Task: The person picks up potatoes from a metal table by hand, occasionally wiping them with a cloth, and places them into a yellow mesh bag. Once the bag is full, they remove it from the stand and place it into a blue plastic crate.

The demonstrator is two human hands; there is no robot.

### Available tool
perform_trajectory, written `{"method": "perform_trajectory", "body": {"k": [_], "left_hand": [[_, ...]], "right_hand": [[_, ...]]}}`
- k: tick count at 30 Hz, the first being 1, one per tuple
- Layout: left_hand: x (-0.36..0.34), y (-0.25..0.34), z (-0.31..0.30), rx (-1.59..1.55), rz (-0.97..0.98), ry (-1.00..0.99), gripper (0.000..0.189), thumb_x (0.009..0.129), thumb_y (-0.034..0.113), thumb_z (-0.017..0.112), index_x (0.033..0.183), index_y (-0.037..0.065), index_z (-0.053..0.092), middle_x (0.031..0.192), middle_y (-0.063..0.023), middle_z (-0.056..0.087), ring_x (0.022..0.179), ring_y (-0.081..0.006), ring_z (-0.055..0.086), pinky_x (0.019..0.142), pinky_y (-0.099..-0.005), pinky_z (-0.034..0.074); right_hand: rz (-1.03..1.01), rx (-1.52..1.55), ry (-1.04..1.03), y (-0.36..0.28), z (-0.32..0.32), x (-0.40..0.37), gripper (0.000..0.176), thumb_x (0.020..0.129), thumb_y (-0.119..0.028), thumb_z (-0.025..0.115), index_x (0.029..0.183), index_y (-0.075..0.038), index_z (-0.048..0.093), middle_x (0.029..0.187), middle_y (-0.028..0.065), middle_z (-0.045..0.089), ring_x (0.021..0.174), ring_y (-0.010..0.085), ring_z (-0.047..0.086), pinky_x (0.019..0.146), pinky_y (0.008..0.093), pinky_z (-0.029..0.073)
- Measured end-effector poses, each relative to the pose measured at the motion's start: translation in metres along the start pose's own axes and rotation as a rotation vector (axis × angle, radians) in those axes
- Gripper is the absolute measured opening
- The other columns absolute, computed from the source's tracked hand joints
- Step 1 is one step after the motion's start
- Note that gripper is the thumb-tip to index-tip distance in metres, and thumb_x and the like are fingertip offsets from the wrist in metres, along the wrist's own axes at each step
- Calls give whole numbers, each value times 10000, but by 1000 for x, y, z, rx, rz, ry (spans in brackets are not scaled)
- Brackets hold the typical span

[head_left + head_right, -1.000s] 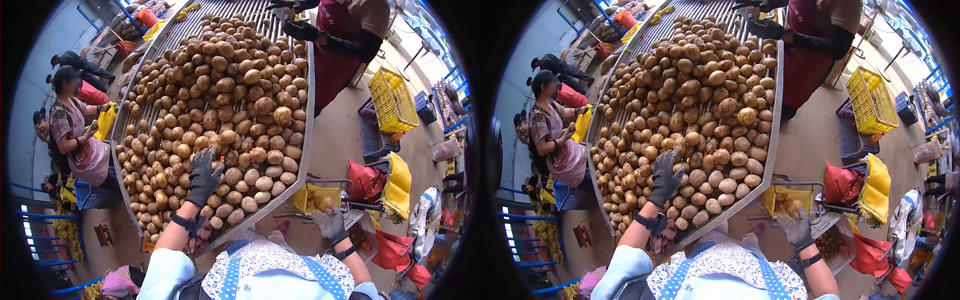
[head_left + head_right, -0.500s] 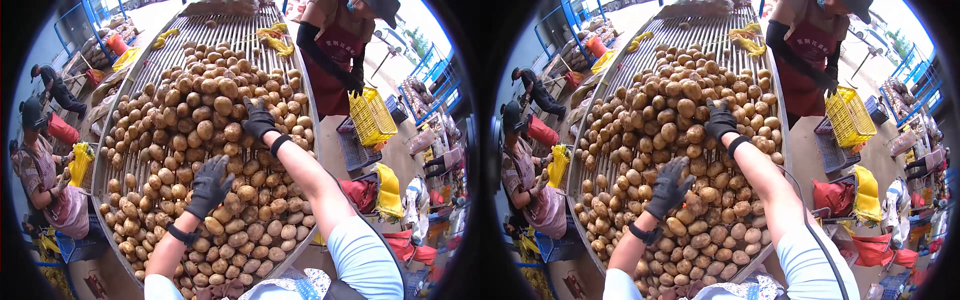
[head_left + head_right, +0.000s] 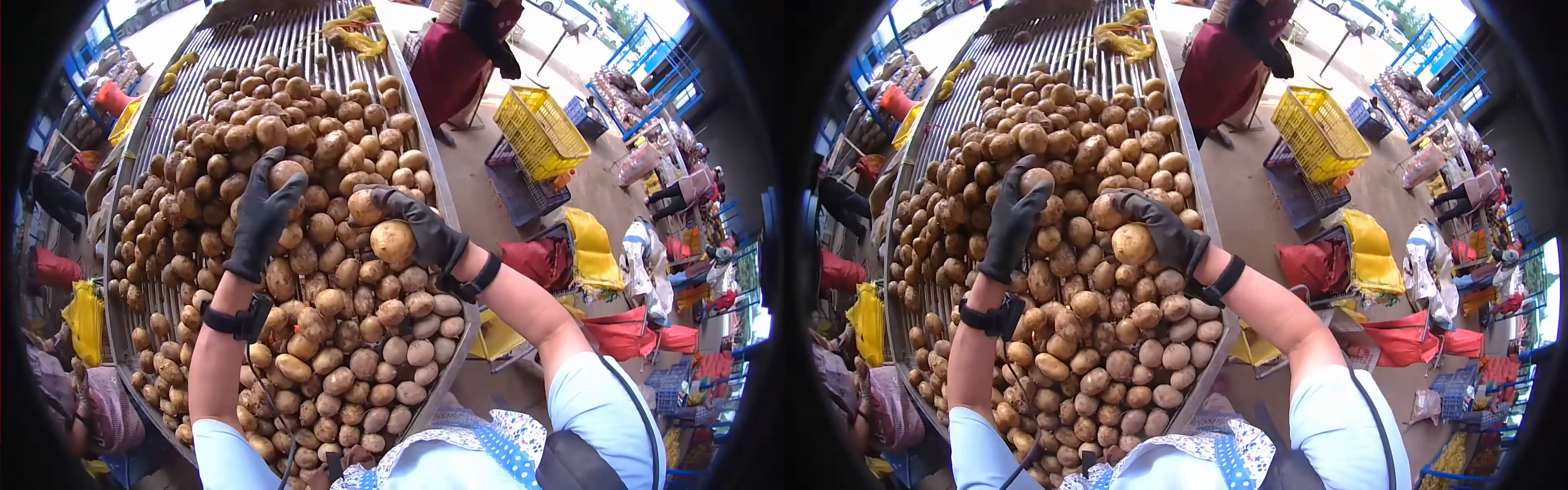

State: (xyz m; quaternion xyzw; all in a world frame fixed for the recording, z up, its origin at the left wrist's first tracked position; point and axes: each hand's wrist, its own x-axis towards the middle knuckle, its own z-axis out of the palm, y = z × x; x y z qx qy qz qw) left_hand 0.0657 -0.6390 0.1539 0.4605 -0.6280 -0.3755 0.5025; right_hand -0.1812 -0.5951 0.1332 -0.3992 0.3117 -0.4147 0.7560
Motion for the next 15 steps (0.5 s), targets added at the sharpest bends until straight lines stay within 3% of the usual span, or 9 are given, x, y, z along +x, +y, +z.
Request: {"method": "perform_trajectory", "body": {"k": [1, 2, 3, 5, 7, 8, 9, 13, 15], "left_hand": [[-31, 48, 7, -249, -310, -182, 516, 917, 334, 631, 1350, 93, 487, 1156, -60, 604, 954, -146, 634, 744, -261, 525], [-58, 65, 19, -434, -448, -382, 522, 935, 365, 584, 1363, 90, 471, 1148, -57, 605, 862, -132, 650, 672, -252, 519], [-86, 89, 39, -562, -584, -512, 531, 936, 363, 581, 1369, 80, 458, 1136, -54, 607, 802, -141, 657, 665, -257, 529], [-143, 107, 94, -606, -816, -712, 546, 935, 379, 579, 1381, 94, 445, 1130, -60, 608, 811, -144, 651, 668, -262, 533], [-200, 106, 161, -617, -940, -842, 554, 935, 389, 579, 1376, 83, 440, 1133, -71, 606, 813, -142, 648, 659, -259, 538], [-218, 104, 194, -668, -1029, -895, 526, 938, 364, 578, 1362, 80, 449, 1163, -74, 579, 908, -162, 631, 693, -281, 552], [-237, 101, 223, -718, -1123, -937, 499, 940, 339, 576, 1348, 76, 458, 1193, -77, 552, 1003, -182, 614, 728, -303, 567], [-297, 56, 316, -762, -1245, -705, 411, 965, 308, 548, 1295, 73, 484, 1180, -74, 523, 977, -206, 623, 763, -318, 556], [-313, 58, 325, -821, -1345, -638, 384, 975, 304, 535, 1277, 71, 491, 1176, -71, 515, 970, -213, 625, 775, -321, 550]], "right_hand": [[125, 392, -23, 0, -2, -46, 437, 985, -373, 484, 1295, -66, 496, 1206, 169, 599, 1055, 304, 646, 876, 411, 563], [220, 604, 3, 2, -7, -88, 479, 986, -427, 456, 1291, -59, 482, 1205, 200, 595, 1039, 344, 649, 888, 522, 555], [285, 841, 34, 13, -20, -128, 492, 982, -447, 452, 1275, -54, 490, 1192, 218, 601, 1025, 349, 656, 882, 546, 547], [248, 948, 254, 30, -28, -209, 494, 974, -465, 458, 1254, -62, 504, 1177, 211, 612, 1017, 339, 661, 866, 547, 550], [251, 885, 524, 50, -45, -277, 435, 962, -456, 475, 1226, -116, 534, 1157, 125, 635, 1010, 307, 661, 860, 506, 556], [237, 908, 581, 66, -65, -303, 430, 959, -456, 480, 1221, -120, 539, 1138, 113, 639, 1004, 304, 658, 871, 495, 552], [231, 935, 633, 93, -92, -327, 425, 955, -455, 484, 1216, -125, 544, 1118, 101, 643, 997, 301, 655, 882, 484, 548], [234, 991, 666, 131, -164, -375, 448, 956, -433, 492, 1274, -119, 480, 1204, 129, 583, 1067, 304, 616, 928, 465, 523], [230, 1036, 669, 128, -178, -401, 469, 959, -426, 493, 1297, -104, 451, 1240, 143, 556, 1092, 307, 602, 939, 460, 515]]}}
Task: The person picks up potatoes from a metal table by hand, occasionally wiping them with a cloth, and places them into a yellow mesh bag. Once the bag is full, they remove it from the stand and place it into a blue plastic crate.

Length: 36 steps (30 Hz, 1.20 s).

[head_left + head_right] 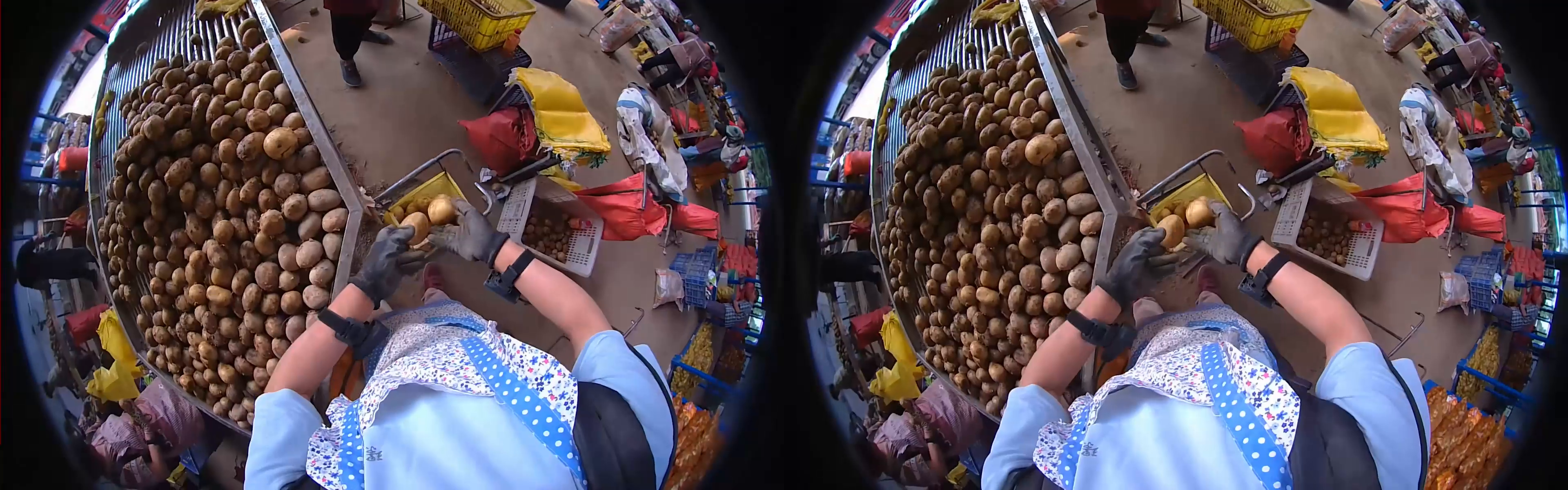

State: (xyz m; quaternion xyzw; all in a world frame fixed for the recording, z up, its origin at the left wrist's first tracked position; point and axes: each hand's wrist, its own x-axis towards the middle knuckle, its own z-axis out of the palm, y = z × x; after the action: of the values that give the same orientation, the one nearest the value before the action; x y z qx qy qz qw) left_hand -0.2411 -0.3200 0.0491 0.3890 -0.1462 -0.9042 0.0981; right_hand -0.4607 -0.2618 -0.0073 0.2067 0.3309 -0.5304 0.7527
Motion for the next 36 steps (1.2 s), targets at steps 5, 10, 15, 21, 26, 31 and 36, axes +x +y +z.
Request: {"method": "perform_trajectory", "body": {"k": [5, 10, 15, 21, 26, 31, 36], "left_hand": [[-76, -9, -50, 536, 601, 409, 400, 950, 40, 554, 1344, 20, 487, 1256, -89, 568, 1103, -173, 586, 889, -274, 498], [-162, -33, -136, 1760, 832, 1240, 569, 837, 314, 683, 1316, 51, 526, 1361, -193, 498, 1291, -404, 407, 1112, -490, 265], [-209, -70, -186, 1574, 720, 1113, 521, 868, 275, 655, 1320, 64, 509, 1347, -183, 506, 1248, -389, 453, 1073, -490, 328], [-287, -55, -224, 1329, 919, 1177, 427, 900, 117, 629, 1300, 25, 510, 1270, -185, 557, 1162, -370, 536, 989, -450, 433], [-300, 1, -269, 1233, 1040, 1253, 374, 917, 115, 605, 1272, 21, 537, 1237, -175, 583, 1124, -352, 564, 962, -438, 454], [-273, 89, -308, 1343, 1178, 1286, 299, 914, 129, 606, 1202, 50, 605, 1151, -121, 640, 1070, -316, 598, 946, -410, 465], [-222, 101, -292, 1687, 1092, 1085, 343, 846, 214, 640, 1157, 73, 614, 1113, -119, 638, 1046, -317, 583, 932, -434, 435]], "right_hand": [[-235, -573, 173, -18, -9, -65, 514, 976, -374, 503, 1342, -26, 403, 1206, 137, 543, 1032, 282, 612, 908, 414, 523], [-394, -994, 18, 36, 83, -18, 393, 994, -270, 501, 1310, -36, 496, 1165, 97, 596, 992, 220, 630, 901, 345, 516], [-1426, -2043, -195, 111, 237, 86, 414, 919, -268, 563, 1304, -114, 555, 1284, 150, 587, 1189, 301, 548, 1002, 403, 427], [-1222, -2709, 194, 125, 316, 201, 700, 803, -253, 638, 1454, -227, 381, 1257, 165, 536, 1137, 349, 536, 896, 468, 458], [-1176, -2726, 111, 110, 324, 208, 774, 802, -271, 672, 1487, -228, 315, 1159, 192, 585, 1030, 360, 593, 836, 466, 492], [-1131, -2478, -309, 169, 316, 147, 722, 801, -289, 712, 1442, -204, 391, 1096, 162, 624, 994, 340, 615, 825, 437, 508], [-1016, -2621, -630, 255, 328, 142, 567, 805, -314, 707, 1329, -210, 518, 1110, 114, 636, 967, 312, 637, 798, 416, 525]]}}
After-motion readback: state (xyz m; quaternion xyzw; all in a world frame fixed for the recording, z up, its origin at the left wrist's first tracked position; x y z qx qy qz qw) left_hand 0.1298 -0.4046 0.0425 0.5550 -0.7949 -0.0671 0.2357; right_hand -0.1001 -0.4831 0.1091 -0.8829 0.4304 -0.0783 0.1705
